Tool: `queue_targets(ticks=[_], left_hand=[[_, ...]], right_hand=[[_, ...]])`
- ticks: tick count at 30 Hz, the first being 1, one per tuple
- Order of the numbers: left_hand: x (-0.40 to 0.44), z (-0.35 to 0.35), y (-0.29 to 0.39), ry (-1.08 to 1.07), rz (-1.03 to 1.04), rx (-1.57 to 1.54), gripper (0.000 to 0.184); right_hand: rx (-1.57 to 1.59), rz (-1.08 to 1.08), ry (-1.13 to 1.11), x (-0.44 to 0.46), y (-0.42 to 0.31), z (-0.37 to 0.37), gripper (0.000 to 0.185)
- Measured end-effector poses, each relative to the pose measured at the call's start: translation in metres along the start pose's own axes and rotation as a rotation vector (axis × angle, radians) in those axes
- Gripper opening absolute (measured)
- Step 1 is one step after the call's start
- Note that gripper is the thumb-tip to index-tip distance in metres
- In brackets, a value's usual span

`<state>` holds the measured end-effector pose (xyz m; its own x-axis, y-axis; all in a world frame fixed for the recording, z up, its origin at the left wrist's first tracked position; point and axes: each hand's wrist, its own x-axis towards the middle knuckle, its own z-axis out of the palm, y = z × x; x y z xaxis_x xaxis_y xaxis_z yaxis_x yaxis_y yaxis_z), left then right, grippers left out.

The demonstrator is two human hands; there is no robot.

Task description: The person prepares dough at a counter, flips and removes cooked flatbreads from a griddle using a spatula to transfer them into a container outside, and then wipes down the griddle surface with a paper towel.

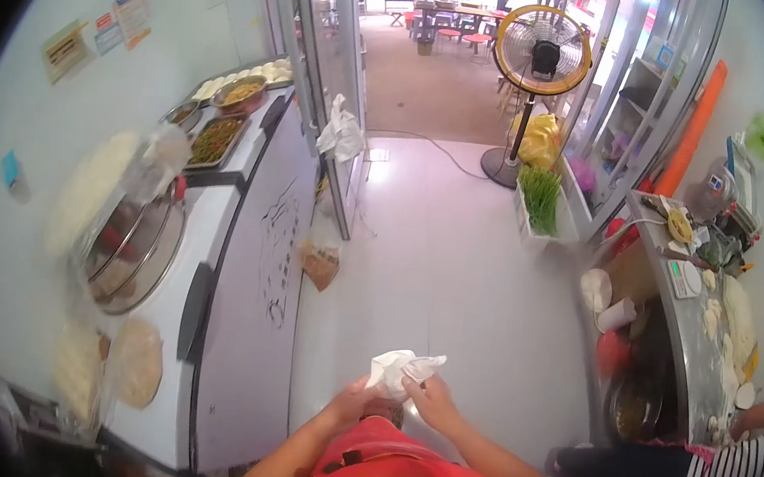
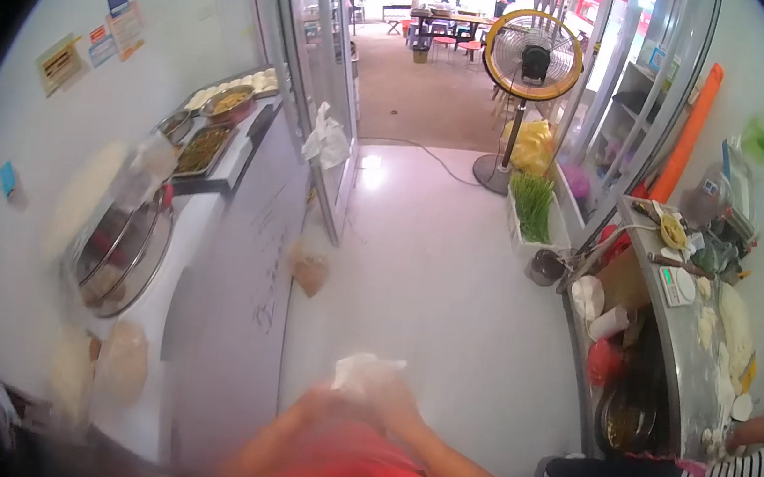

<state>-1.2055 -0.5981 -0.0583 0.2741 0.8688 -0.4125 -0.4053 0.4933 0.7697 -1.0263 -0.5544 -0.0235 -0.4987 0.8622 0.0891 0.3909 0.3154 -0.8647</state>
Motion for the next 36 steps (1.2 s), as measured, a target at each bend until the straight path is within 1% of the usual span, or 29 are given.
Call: queue_targets(ticks=[2,4,5,7,10,11,13,14,15,16,17,19,21,22,24,25,26,28,30,32,34,35,36], left_hand=[[0.055,-0.012,0.014,-0.199,-0.054,-0.211,0.044],[0.108,-0.015,0.047,-0.108,-0.085,-0.057,0.045],[0.134,-0.015,0.067,-0.059,-0.099,0.014,0.046],[0.181,-0.021,0.103,-0.006,-0.088,-0.017,0.045],[0.256,-0.036,0.152,0.094,-0.075,-0.052,0.044],[0.274,-0.040,0.167,0.135,-0.076,-0.063,0.044],[0.309,-0.046,0.208,0.061,-0.029,-0.098,0.042],[0.328,-0.050,0.227,0.027,-0.004,-0.116,0.040],[0.351,-0.057,0.241,0.051,-0.019,-0.118,0.039],[0.376,-0.064,0.253,0.073,-0.032,-0.119,0.038],[0.400,-0.069,0.266,0.096,-0.047,-0.122,0.037],[0.441,-0.072,0.295,0.141,0.032,0.111,0.037],[0.482,-0.065,0.332,0.199,0.035,0.237,0.036],[0.505,-0.059,0.355,0.235,0.003,0.246,0.035],[0.559,-0.053,0.401,0.280,-0.018,0.212,0.035],[0.582,-0.053,0.421,0.295,-0.018,0.167,0.035],[0.602,-0.055,0.439,0.312,-0.022,0.121,0.035],[0.644,-0.060,0.487,0.306,0.006,0.304,0.036],[0.684,-0.076,0.511,0.240,0.061,0.327,0.037],[0.738,-0.106,0.522,0.112,0.167,0.211,0.038],[0.780,-0.121,0.546,0.123,0.077,0.053,0.039],[0.801,-0.128,0.562,0.129,0.036,-0.025,0.039],[0.821,-0.133,0.577,0.134,0.071,0.016,0.038]], right_hand=[[-0.108,0.040,-0.085,0.047,-0.003,-0.025,0.033],[-0.256,0.134,-0.248,0.113,-0.013,-0.055,0.033],[-0.275,0.203,-0.222,0.142,-0.024,-0.066,0.034],[-0.307,0.351,-0.186,0.193,-0.042,-0.079,0.035],[-0.386,0.169,-0.163,0.269,-0.019,-0.096,0.037],[-0.316,0.214,-0.168,0.293,-0.016,-0.106,0.038],[-0.175,0.305,-0.186,0.341,-0.008,-0.133,0.041],[-0.109,0.260,-0.069,0.356,0.028,-0.136,0.043],[-0.043,0.212,0.051,0.370,0.085,-0.133,0.046],[0.022,0.163,0.173,0.394,0.101,-0.140,0.049],[0.044,0.171,0.175,0.415,0.117,-0.149,0.050],[0.087,0.184,0.175,0.462,0.139,-0.173,0.052],[0.032,0.119,0.172,0.516,0.178,-0.179,0.052],[0.005,0.078,0.173,0.548,0.196,-0.184,0.052],[0.155,0.069,0.114,0.610,0.220,-0.197,0.052],[0.234,0.075,0.081,0.638,0.220,-0.205,0.052],[0.212,0.052,0.084,0.664,0.221,-0.216,0.053],[0.157,-0.008,0.092,0.728,0.217,-0.245,0.054],[0.079,-0.112,0.043,0.788,0.215,-0.270,0.054],[0.007,-0.196,0.007,0.841,0.220,-0.287,0.054],[-0.061,-0.278,-0.023,0.897,0.231,-0.299,0.053],[-0.078,-0.276,-0.003,0.922,0.244,-0.300,0.050],[-0.095,-0.273,0.019,0.945,0.260,-0.301,0.048]])
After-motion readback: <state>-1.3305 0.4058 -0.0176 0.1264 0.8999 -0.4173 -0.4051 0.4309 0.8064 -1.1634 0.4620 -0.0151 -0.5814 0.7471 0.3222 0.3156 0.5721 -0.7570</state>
